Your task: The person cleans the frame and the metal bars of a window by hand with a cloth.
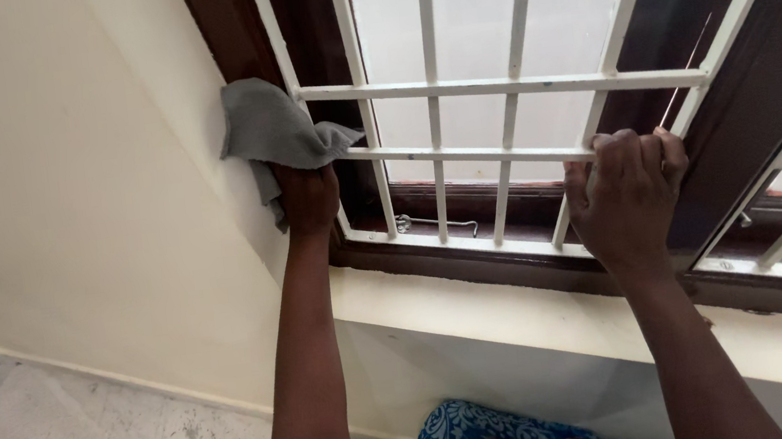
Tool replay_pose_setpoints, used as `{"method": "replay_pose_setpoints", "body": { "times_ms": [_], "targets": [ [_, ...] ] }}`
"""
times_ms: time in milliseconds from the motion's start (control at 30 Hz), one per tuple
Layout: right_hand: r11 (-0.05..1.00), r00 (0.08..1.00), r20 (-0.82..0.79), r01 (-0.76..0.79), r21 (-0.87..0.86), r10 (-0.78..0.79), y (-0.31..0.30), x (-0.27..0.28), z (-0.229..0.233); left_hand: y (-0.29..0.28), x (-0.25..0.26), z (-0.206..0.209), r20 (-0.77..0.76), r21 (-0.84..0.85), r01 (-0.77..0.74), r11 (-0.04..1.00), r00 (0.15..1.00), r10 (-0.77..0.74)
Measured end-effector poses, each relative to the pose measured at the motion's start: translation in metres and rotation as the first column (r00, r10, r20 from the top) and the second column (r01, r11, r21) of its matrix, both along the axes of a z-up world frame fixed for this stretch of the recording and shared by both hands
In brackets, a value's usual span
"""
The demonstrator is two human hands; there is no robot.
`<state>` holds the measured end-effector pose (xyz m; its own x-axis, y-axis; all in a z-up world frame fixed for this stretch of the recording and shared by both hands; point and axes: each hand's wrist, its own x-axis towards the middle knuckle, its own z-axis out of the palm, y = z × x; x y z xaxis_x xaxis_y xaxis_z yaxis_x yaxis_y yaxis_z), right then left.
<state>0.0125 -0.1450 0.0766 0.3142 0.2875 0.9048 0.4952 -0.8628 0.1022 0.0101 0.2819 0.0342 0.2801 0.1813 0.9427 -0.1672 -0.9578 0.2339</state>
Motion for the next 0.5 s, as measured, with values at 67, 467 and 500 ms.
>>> {"method": "replay_pose_setpoints", "body": {
  "times_ms": [67,467,500],
  "targets": [
    [1.000,1.000,-0.018,-0.002,-0.008,0.002,0.001,0.000,-0.001,-0.002,-0.003,-0.015,0.049,-0.062,0.089,0.994,0.995,-0.086],
    [0.998,0.996,0.085,0.016,0.062,-0.021,0.014,0.003,0.004,-0.018,-0.037,-0.050,-0.075,0.103,0.039,0.994,0.997,-0.031],
    [0.998,0.997,0.075,0.000,0.058,-0.004,0.015,0.004,0.005,-0.023,-0.029,-0.041,-0.065,0.116,0.058,0.992,0.997,-0.050]
  ]
}}
